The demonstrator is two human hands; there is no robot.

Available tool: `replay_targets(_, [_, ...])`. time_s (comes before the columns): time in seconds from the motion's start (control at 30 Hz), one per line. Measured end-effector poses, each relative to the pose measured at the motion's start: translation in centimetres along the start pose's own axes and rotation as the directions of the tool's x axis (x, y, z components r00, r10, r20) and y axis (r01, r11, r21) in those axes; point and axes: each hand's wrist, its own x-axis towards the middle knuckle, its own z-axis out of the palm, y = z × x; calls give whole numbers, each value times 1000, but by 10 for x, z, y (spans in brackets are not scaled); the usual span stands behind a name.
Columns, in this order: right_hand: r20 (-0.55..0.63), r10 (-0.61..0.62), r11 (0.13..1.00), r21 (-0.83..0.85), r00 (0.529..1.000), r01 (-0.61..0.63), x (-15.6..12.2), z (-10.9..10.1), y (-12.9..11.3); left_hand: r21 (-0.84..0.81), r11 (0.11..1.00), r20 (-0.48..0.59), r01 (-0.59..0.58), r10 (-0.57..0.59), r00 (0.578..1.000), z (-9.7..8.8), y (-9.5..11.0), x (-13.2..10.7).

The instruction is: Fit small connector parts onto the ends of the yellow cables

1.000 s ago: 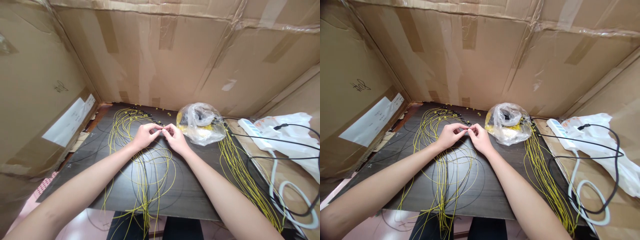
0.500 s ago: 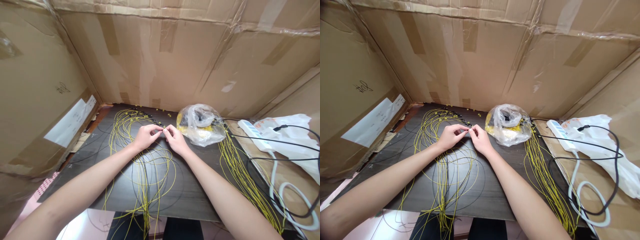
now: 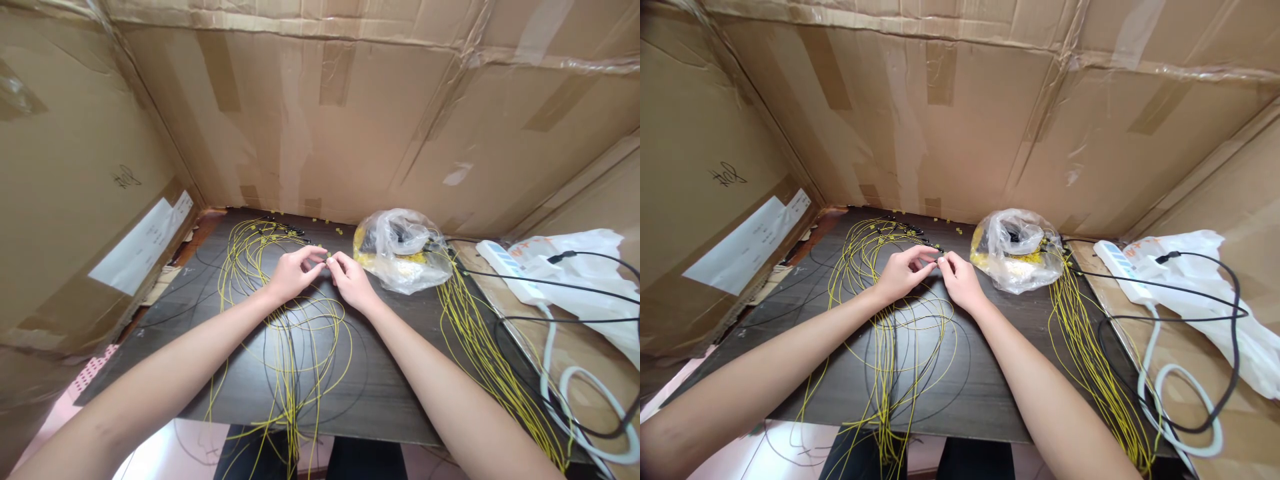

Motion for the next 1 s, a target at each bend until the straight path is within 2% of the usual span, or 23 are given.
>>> replay_targets(0.1, [5, 5, 1000, 0, 1000, -5, 0, 0, -1, -26, 1000, 9, 6, -6, 1000, 0, 0, -1])
replay_targets(0.37, [4, -8, 1000, -24, 1000, 8, -1, 1, -2, 31, 999, 23, -30, 29, 999, 0, 1, -3])
replay_targets(0.67, [2, -1, 1000, 26, 1000, 1, -1, 3, -2, 151, 986, 18, -74, 72, 997, 0, 4, -5])
replay_targets(0.87, [41, 15, 998, 62, 999, -18, -1, 1, -5, 235, 958, 14, -161, 163, 987, 2, 0, -7])
replay_targets(1.0, [23, 8, 999, 48, 1000, -9, -3, 2, -8, 254, 951, 25, -178, 177, 984, -1, 2, -7])
